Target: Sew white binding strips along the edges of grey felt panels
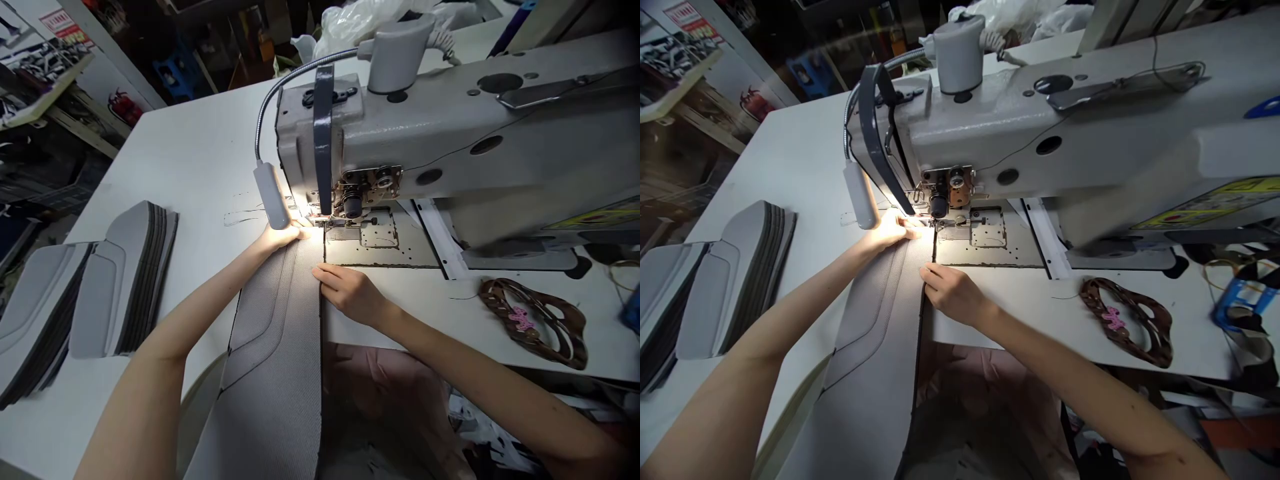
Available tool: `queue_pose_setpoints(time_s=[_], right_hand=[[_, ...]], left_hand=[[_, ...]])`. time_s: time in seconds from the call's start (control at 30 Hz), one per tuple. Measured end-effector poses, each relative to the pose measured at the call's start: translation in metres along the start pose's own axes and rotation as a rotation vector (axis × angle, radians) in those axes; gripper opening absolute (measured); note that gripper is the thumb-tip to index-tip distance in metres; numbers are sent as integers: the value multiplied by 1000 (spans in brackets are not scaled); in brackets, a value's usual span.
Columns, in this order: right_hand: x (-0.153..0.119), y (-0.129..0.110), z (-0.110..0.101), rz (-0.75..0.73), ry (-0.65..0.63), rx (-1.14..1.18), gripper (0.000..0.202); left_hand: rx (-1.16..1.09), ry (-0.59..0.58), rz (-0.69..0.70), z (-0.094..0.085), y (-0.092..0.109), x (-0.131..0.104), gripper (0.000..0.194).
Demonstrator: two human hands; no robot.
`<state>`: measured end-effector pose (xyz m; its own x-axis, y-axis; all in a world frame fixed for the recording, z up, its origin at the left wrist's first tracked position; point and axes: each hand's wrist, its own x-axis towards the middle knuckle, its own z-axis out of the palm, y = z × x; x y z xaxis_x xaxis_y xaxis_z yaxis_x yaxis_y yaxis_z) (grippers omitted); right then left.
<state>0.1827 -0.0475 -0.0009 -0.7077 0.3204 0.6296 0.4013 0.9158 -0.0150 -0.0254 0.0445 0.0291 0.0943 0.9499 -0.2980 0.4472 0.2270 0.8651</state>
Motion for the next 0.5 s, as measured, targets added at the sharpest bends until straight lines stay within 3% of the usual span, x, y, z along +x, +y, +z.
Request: queue_pose_setpoints(time_s=[0.17,0.3,0.43,0.5], right_hand=[[1,4,-3,31,25,-14,38],[1,4,-3,45,36,-13,38],[0,4,-3,32,15,7,38],[-1,6,-3,38,-26,29,38]], left_hand=[[20,69,-23,3,-6,10,16],[56,63,90,4,-12,4,18],[521,221,353,14,-8,-22,15],[784,220,494,24,-5,-40,20]])
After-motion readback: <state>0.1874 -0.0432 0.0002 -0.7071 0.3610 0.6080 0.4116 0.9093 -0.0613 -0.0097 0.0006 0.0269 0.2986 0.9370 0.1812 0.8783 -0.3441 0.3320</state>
